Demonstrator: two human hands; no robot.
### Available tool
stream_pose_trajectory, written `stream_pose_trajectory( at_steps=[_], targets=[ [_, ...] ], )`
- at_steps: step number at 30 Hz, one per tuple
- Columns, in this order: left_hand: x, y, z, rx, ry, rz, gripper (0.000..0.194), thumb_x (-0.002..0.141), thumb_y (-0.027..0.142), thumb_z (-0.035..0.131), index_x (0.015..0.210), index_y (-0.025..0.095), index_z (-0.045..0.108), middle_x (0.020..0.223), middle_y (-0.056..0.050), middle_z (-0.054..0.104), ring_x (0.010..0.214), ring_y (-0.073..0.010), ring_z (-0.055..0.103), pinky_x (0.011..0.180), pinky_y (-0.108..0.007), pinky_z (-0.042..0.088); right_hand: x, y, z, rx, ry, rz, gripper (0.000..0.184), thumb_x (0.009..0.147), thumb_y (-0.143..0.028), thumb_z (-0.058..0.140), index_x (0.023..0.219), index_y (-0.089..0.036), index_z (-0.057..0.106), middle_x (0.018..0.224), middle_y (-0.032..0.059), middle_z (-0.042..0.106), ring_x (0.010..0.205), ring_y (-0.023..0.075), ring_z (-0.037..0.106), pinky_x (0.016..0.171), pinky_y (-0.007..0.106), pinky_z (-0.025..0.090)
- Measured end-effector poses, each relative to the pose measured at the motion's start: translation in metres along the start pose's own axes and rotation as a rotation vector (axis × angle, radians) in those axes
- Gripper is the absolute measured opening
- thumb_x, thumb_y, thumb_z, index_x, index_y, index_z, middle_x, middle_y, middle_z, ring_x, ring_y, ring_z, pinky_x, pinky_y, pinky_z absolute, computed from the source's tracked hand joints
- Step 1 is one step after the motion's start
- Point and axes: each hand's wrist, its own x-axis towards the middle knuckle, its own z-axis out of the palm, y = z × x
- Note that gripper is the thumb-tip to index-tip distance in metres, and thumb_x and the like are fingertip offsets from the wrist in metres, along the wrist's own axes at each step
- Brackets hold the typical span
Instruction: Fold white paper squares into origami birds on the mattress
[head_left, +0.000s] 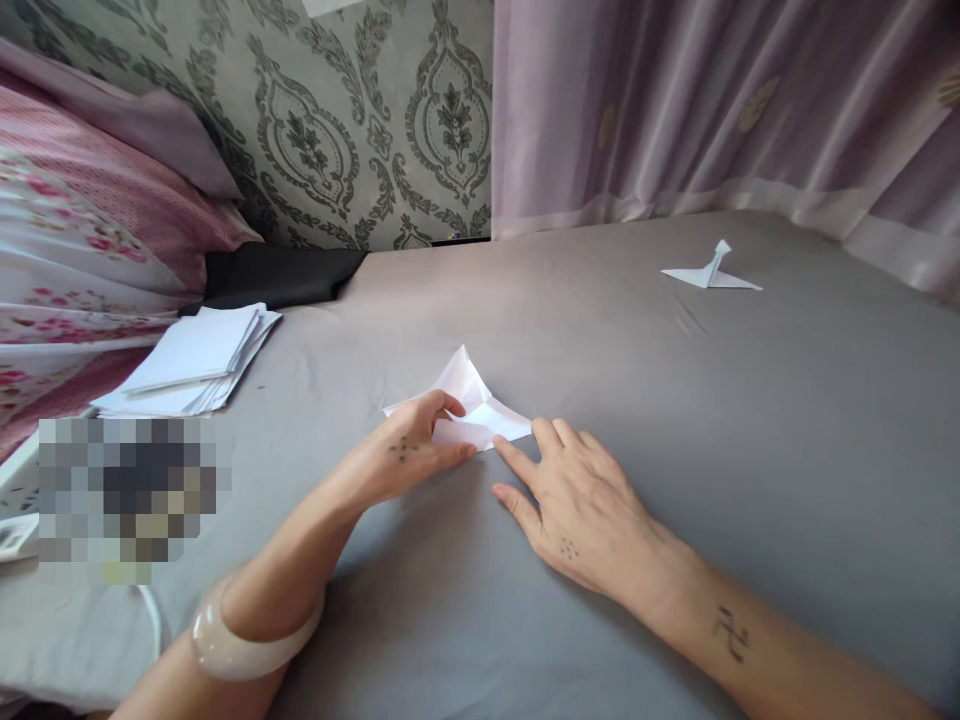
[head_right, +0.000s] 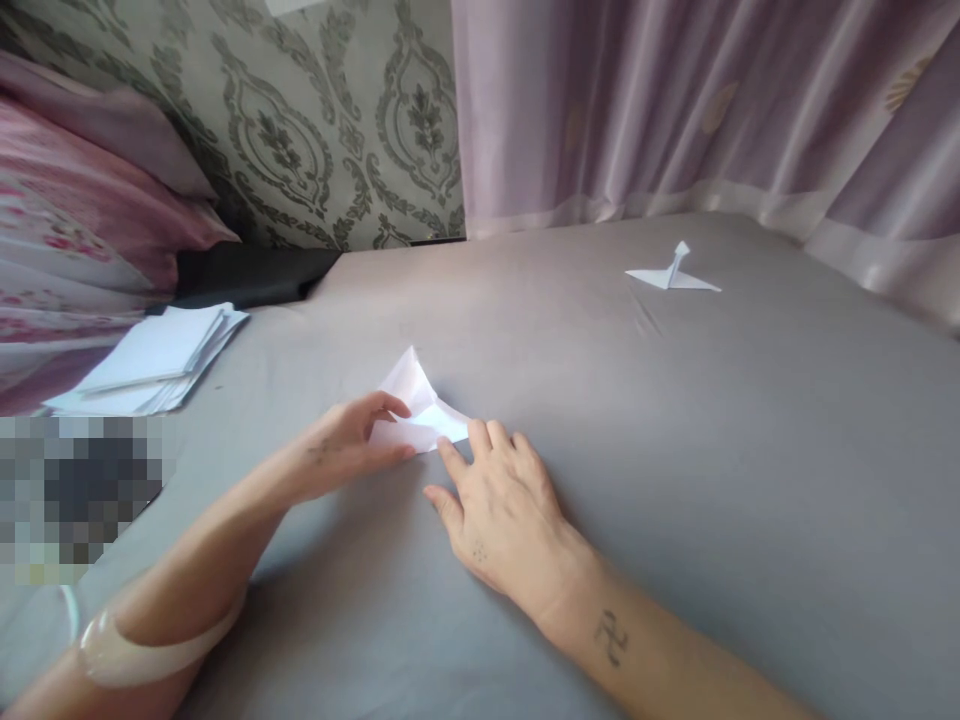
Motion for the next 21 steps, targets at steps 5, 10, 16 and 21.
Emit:
stream_pose_trajectory(
  at_steps=[5,10,16,21],
  targets=[
    [-0.011,-0.007,-0.008,-0.052,-0.058,0.107,0.028,0.086,0.035,0.055,0.111,0.023,0.053,0.1,-0.003,0.068,0.081,-0.0173,0.059,0.071,-0.029,0.044,0.009,0.009,0.004,0.082,0.145,0.05,0.035,0.088,-0.035,0.057,0.119,-0.018,0.057,0.102,0.0092,0.057,0.089,0.0227,0.051,0.077,0.035,0.039],
    [-0.004,-0.006,0.007,0.112,0.169,0.399,0.021,0.09,0.027,0.053,0.111,0.024,0.054,0.099,-0.002,0.071,0.095,-0.0201,0.062,0.086,-0.034,0.042,0.016,0.018,0.004,0.145,0.273,-0.019,0.024,0.086,-0.019,0.06,0.111,-0.02,0.059,0.104,0.0051,0.062,0.097,0.0207,0.051,0.088,0.035,0.034],
    [0.006,-0.014,0.018,0.369,0.324,0.509,0.024,0.091,0.022,0.053,0.115,0.02,0.052,0.109,-0.007,0.067,0.103,-0.0223,0.056,0.085,-0.035,0.037,0.011,0.013,0.0,-0.153,0.243,-0.046,0.024,0.091,-0.007,0.045,0.095,-0.019,0.065,0.084,0.0043,0.061,0.081,0.0186,0.049,0.084,0.035,0.03],
    [0.002,-0.016,0.015,0.471,0.285,0.514,0.018,0.092,0.026,0.051,0.108,0.021,0.059,0.107,-0.008,0.064,0.097,-0.0225,0.054,0.079,-0.035,0.036,0.013,0.002,-0.004,-0.318,0.097,-0.078,0.024,0.088,-0.007,0.05,0.103,-0.018,0.065,0.086,0.0065,0.06,0.08,0.021,0.048,0.078,0.036,0.031]
  ],
)
